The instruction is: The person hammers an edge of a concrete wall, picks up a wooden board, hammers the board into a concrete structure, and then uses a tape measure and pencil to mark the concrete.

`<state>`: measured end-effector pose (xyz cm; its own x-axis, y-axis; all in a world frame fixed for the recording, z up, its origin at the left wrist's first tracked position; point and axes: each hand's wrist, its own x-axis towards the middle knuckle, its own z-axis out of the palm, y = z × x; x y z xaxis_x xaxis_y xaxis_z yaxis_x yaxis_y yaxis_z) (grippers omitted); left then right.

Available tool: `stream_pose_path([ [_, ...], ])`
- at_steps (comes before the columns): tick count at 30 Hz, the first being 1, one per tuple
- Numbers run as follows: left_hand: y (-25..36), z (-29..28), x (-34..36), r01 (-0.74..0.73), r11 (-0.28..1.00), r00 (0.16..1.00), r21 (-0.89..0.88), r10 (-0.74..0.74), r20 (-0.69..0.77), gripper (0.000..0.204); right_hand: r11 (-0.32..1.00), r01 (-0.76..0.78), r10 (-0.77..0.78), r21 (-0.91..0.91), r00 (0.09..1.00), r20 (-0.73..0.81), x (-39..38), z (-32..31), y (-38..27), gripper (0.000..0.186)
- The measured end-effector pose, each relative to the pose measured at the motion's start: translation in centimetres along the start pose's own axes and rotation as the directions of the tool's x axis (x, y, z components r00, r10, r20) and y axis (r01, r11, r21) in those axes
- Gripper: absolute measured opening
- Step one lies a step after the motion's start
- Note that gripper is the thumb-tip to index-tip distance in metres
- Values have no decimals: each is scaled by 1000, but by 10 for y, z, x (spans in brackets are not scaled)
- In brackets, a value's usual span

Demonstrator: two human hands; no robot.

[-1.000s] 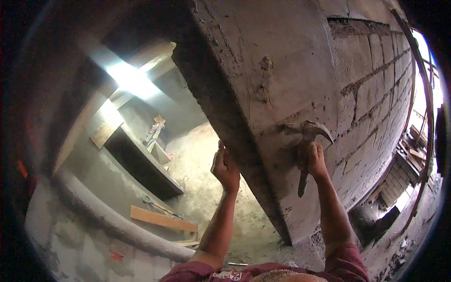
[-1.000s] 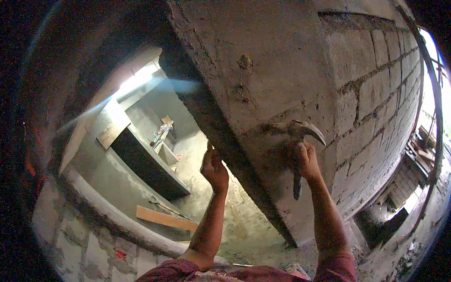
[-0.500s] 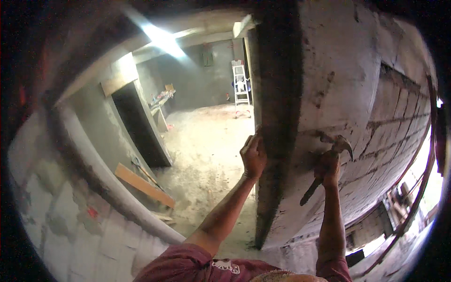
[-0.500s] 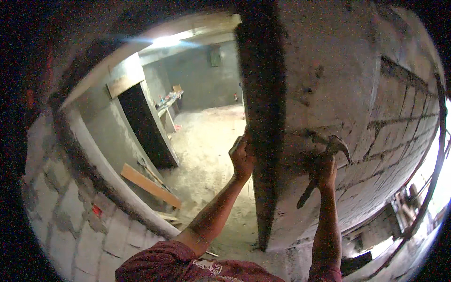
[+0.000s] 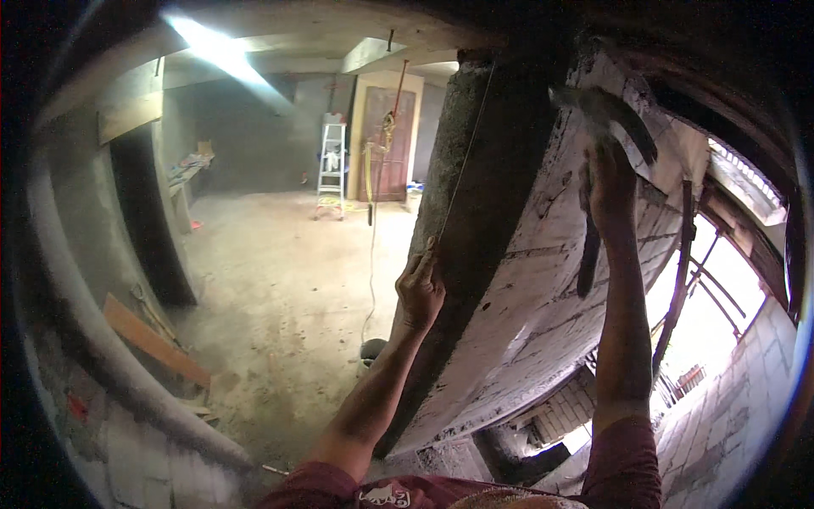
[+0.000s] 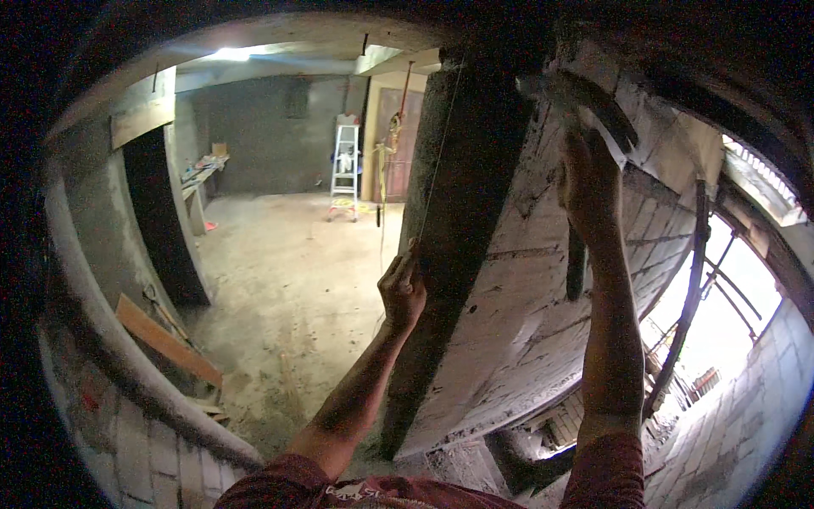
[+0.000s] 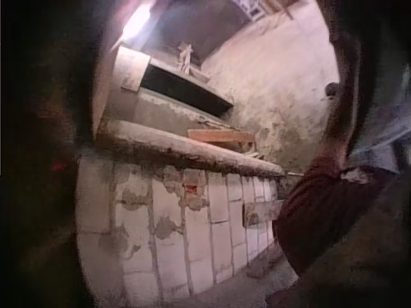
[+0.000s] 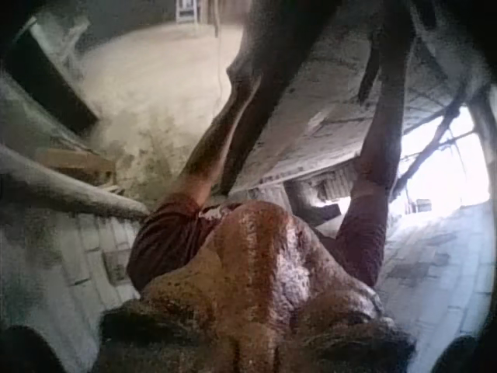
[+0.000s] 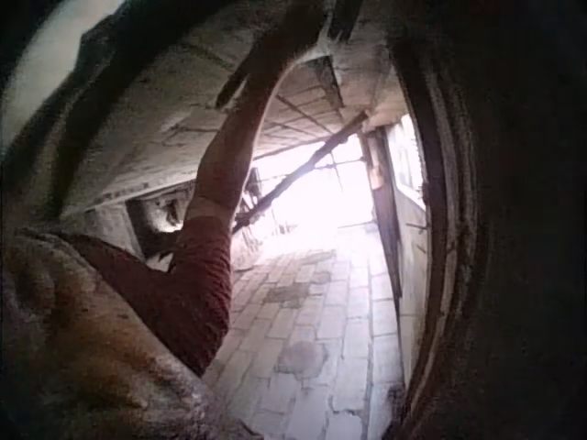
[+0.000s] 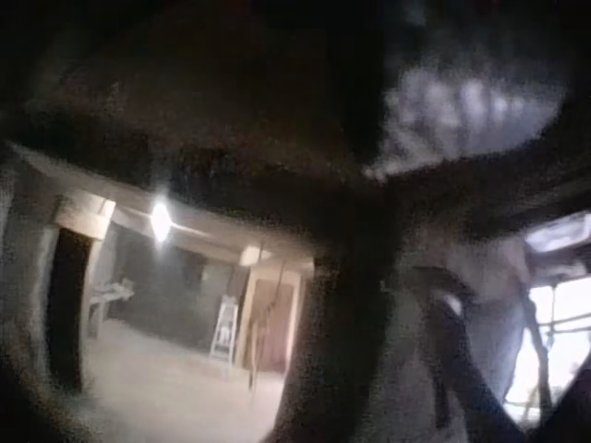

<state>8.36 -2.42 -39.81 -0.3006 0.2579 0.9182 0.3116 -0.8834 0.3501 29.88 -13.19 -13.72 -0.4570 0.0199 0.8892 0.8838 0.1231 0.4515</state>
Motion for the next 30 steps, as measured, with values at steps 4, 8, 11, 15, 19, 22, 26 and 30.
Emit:
stream_pose_path([
  [4,5,-5,3,6,999,1000,34,-7,25,44,998,46,-45,-39,999,15,50,10,-17,35],
  [8,-2,-9,4,-16,999,1000,42,15,25,45,886,-451,411,110,873,262,85,13,-48,33],
  [11,-6,-5,1,32,999,998,2,-32,60,48,917,330,-338,-224,941,2,86,28,-27,35],
  [15,-9,-10,0,16,999,991,33,-20,132,53,998,-54,52,28,996,75,84,29,-34,30],
  [19,-11,-5,0,-6,1000,997,9,5,76,53,999,-16,13,37,997,74,81,34,-26,31],
  [22,-7,-7,0,12,1000,997,-3,-11,72,54,968,48,23,-245,960,279,81,28,-20,29],
  [26,-7,-8,-6,44,999,995,-20,-42,86,58,875,318,-348,-365,937,-16,55,6,-21,27],
  [30,-19,-14,-20,79,994,995,-70,-75,64,48,900,84,-29,-428,991,133,-13,-19,-28,28],
])
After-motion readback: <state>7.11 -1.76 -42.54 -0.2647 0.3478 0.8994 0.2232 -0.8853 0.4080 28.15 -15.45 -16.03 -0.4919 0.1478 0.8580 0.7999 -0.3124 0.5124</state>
